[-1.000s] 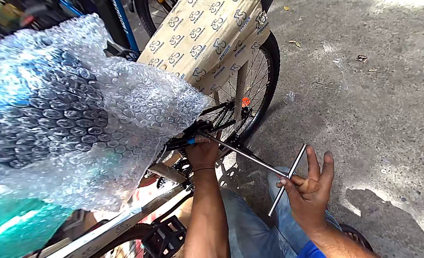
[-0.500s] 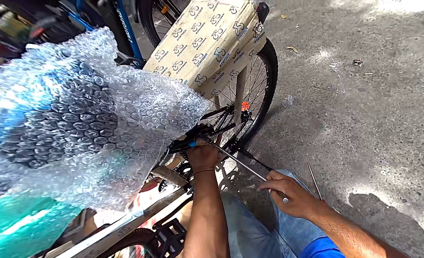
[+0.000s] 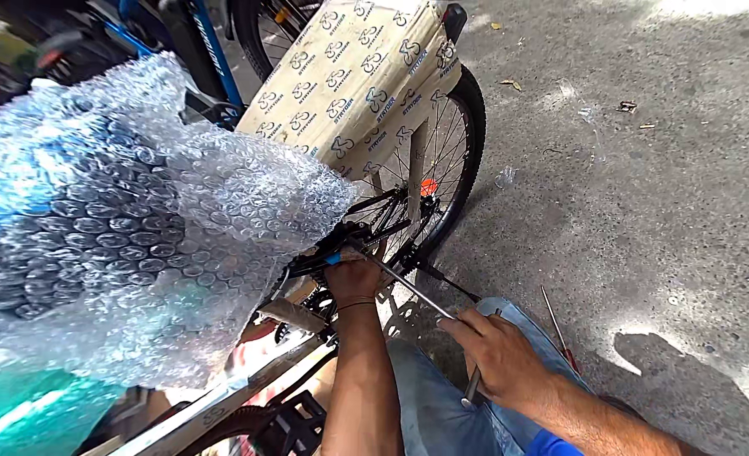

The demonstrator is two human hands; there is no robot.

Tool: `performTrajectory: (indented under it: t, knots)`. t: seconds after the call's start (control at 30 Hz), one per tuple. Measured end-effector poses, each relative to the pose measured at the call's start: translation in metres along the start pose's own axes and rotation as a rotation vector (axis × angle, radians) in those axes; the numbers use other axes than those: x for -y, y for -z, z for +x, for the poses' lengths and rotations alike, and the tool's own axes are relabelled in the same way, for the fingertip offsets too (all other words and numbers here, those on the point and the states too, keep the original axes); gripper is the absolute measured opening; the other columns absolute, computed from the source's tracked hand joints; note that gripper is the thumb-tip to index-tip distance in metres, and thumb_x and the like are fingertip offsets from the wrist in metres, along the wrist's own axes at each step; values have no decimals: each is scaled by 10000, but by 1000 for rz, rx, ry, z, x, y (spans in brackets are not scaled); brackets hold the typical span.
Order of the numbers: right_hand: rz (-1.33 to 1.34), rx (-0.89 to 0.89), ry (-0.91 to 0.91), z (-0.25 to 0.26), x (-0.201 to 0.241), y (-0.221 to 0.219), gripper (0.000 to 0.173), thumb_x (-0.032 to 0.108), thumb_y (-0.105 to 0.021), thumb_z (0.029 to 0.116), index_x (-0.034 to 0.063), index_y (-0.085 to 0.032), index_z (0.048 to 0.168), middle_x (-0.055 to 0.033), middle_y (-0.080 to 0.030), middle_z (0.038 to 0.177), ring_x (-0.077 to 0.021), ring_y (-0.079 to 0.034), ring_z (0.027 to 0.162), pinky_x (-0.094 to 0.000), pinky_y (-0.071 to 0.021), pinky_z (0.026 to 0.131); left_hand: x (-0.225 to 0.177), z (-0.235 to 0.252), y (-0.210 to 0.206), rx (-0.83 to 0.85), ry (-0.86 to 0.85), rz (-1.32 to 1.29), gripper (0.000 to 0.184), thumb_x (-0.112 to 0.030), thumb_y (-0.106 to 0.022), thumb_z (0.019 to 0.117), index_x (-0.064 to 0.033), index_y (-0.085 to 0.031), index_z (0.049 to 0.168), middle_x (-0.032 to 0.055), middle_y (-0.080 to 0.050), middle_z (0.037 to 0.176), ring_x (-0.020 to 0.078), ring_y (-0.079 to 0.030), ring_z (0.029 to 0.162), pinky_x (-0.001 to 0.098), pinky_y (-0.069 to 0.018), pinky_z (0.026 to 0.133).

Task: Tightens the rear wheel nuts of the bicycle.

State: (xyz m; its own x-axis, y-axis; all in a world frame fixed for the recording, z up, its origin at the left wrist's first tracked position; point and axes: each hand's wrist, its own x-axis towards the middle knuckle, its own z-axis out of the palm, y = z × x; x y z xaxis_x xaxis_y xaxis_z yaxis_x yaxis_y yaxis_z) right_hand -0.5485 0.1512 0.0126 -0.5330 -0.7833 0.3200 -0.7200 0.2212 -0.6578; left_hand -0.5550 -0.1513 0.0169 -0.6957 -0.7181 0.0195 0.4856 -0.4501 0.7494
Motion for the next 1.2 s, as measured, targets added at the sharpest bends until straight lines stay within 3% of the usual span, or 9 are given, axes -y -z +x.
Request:
performTrajectory:
  t: [0.17, 0.23, 0.3, 0.47, 0.57, 0.7, 0.83, 1.07, 1.2]
  knots:
    - [43, -80, -133, -6, -10, 1, 445, 260, -482, 1046, 148, -515, 1476, -11, -722, 1057, -172, -691, 945, -377, -591, 819, 1, 1, 4, 23, 0, 27, 602, -518, -79, 1064, -222, -495, 1383, 29, -546, 1403, 248, -464, 1382, 664, -297, 1152]
    - [-57, -93, -206, -7, -8, 3, 410, 344, -441, 1057, 155, -612, 1378, 34, -690, 860, -176, -626, 863, -382, -501, 796, 0, 2, 7, 26, 3, 31, 618, -518, -61, 1064, -211, -471, 1410, 41, -525, 1441, 253, -444, 1409, 669, -286, 1160]
    - [-82, -3, -261, -6, -7, 8, 356, 380, -428, 1056, 187, -695, 1192, 41, -633, 728, -175, -604, 752, -366, -503, 713, 0, 1, 7, 7, 6, 18, 618, -509, -65, 1069, -186, -466, 1410, 61, -519, 1455, 269, -439, 1417, 676, -271, 1168]
    - [416, 144, -548, -3, -12, 25, 379, 392, -760, 902, 225, -706, 1237, 96, -759, 923, -36, -702, 793, -308, -600, 772, 0, 1, 2, -14, -1, -12, 589, -497, -102, 1075, -191, -489, 1397, 62, -535, 1428, 275, -453, 1402, 689, -282, 1157]
    - [660, 99, -647, -8, -15, 28, 361, 342, -825, 870, 181, -728, 1179, 104, -773, 925, -21, -715, 769, -254, -621, 747, -1, 1, 2, -8, 26, -25, 614, -521, -69, 1069, -202, -460, 1420, 52, -509, 1457, 258, -432, 1418, 661, -280, 1168]
    - [1041, -64, -679, -15, -14, 30, 541, 185, -773, 935, 93, -567, 1426, -72, -788, 911, -206, -756, 719, -337, -658, 707, -1, 0, -6, -65, 14, -50, 596, -512, -94, 1072, -194, -514, 1350, 68, -596, 1344, 276, -522, 1332, 668, -360, 1107]
    - [1386, -179, -778, -16, -15, 30, 573, 113, -552, 1060, 113, -300, 1575, -219, -739, 978, -305, -749, 735, -404, -655, 710, 3, -2, -3, -29, -3, -32, 593, -519, -104, 1070, -198, -488, 1388, 53, -542, 1413, 263, -462, 1391, 665, -290, 1162]
    - [1657, -254, -1225, -4, -9, 30, 290, 222, -470, 1107, 56, -487, 1344, -204, -732, 906, -248, -722, 667, -348, -614, 594, 1, -2, -2, -53, -4, -32, 601, -540, -86, 1061, -194, -493, 1337, 59, -556, 1363, 273, -489, 1354, 676, -318, 1137]
    - [1723, -280, -1421, 0, -2, 26, 288, 199, -454, 1109, 108, -424, 1381, -96, -655, 799, -126, -593, 524, -250, -512, 457, 2, -2, -4, -66, -7, -32, 610, -542, -84, 1063, -194, -494, 1351, 57, -560, 1369, 274, -498, 1349, 675, -326, 1131]
